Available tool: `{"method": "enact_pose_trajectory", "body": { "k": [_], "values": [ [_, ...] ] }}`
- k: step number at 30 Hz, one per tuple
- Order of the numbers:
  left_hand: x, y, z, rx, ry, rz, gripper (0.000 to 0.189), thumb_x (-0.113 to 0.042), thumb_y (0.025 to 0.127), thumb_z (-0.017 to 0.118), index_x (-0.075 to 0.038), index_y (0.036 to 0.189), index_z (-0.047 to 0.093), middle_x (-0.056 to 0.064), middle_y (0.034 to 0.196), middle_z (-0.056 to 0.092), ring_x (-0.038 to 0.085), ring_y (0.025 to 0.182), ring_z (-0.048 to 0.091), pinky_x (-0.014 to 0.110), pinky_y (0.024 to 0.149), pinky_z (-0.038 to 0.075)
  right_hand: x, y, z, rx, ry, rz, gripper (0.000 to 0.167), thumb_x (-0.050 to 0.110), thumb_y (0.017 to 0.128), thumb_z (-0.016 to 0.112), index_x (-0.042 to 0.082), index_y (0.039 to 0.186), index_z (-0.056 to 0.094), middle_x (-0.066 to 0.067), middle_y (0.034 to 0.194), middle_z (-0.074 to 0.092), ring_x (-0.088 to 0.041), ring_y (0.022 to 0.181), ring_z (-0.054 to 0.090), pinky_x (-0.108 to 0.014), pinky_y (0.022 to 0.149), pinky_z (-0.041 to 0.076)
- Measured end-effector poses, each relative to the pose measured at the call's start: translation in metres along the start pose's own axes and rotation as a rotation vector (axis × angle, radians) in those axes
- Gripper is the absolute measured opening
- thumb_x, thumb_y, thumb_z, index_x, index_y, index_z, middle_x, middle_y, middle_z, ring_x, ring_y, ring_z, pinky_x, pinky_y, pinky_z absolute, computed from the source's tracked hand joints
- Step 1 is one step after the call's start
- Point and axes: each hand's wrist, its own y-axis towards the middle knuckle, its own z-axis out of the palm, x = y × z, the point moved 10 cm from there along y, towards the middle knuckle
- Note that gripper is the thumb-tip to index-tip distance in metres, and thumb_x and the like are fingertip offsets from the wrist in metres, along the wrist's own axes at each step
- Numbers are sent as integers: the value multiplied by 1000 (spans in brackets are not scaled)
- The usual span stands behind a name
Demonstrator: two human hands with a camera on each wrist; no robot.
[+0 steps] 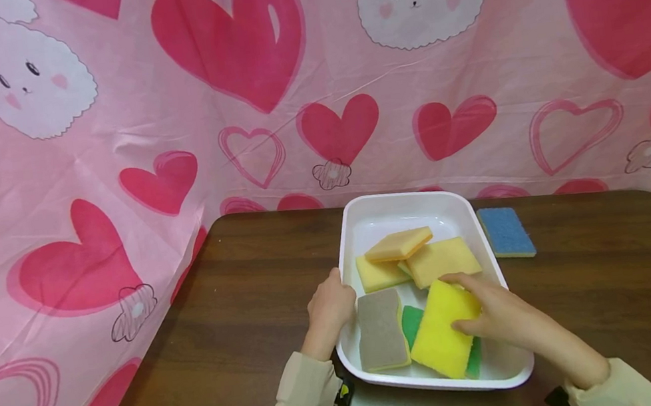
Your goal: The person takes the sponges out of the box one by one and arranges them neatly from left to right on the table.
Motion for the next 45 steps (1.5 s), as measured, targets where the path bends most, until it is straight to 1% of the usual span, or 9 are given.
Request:
{"method": "enact_pose_trajectory", "body": {
  "k": [5,13,17,25,28,31,33,36,45],
  "values": [
    [1,1,1,3,-3,-4,34,-13,84,45,-6,115,55,18,107,68,33,92,64,49,73,46,-2,2,-1,-12,34,18,66,18,71,81,-1,128,52,-21,116,62,-27,94,59,-45,80,52],
    [1,2,2,14,1,-9,37,-13,85,45,-5,119,55,19,110,67,34,93,64,49,73,46,-24,6,0,19,146,225,70,16,75,77,-12,129,42,-21,98,63,-26,85,61,-39,71,53],
    [2,2,2,19,-3,-13,37,-13,85,45,-4,120,54,19,109,67,33,91,63,48,73,46,-28,6,1,29,165,257,70,16,77,76,-12,130,39,-24,101,60,-28,87,61,-40,72,52],
    [2,1,2,19,-1,-9,36,-14,85,45,-5,119,54,18,111,67,33,91,63,48,72,45,-31,4,9,72,218,283,86,16,82,72,-8,143,15,-35,122,47,-29,88,64,-47,78,54],
    [1,2,2,14,4,-8,34,-14,85,45,-5,117,55,18,109,67,33,89,63,47,71,45,-31,6,9,65,211,276,84,17,82,71,-15,140,19,-35,121,49,-30,90,64,-45,77,54],
    [2,2,2,17,4,-11,33,-13,85,45,-5,116,55,18,109,67,32,89,63,46,72,45,-28,7,8,51,203,245,62,17,82,71,-18,125,43,-30,110,55,-28,86,63,-40,72,54],
    [1,2,2,17,2,-10,33,-13,85,45,-5,115,55,18,109,67,32,89,63,46,72,45,-27,7,7,41,193,233,44,17,82,71,-13,110,56,-25,104,58,-25,84,62,-36,70,53],
    [1,2,2,14,-3,-5,33,-13,85,45,-5,115,55,19,110,67,33,91,63,48,74,46,-26,6,10,52,230,217,28,15,83,69,-7,97,58,-20,98,58,-24,83,63,-36,70,53],
    [1,2,2,13,5,-2,33,-13,85,44,-4,115,55,19,110,67,35,93,64,48,73,46,-22,0,24,155,407,234,46,16,95,56,-8,124,30,-11,86,58,-18,81,58,-29,68,51]
  ]
}}
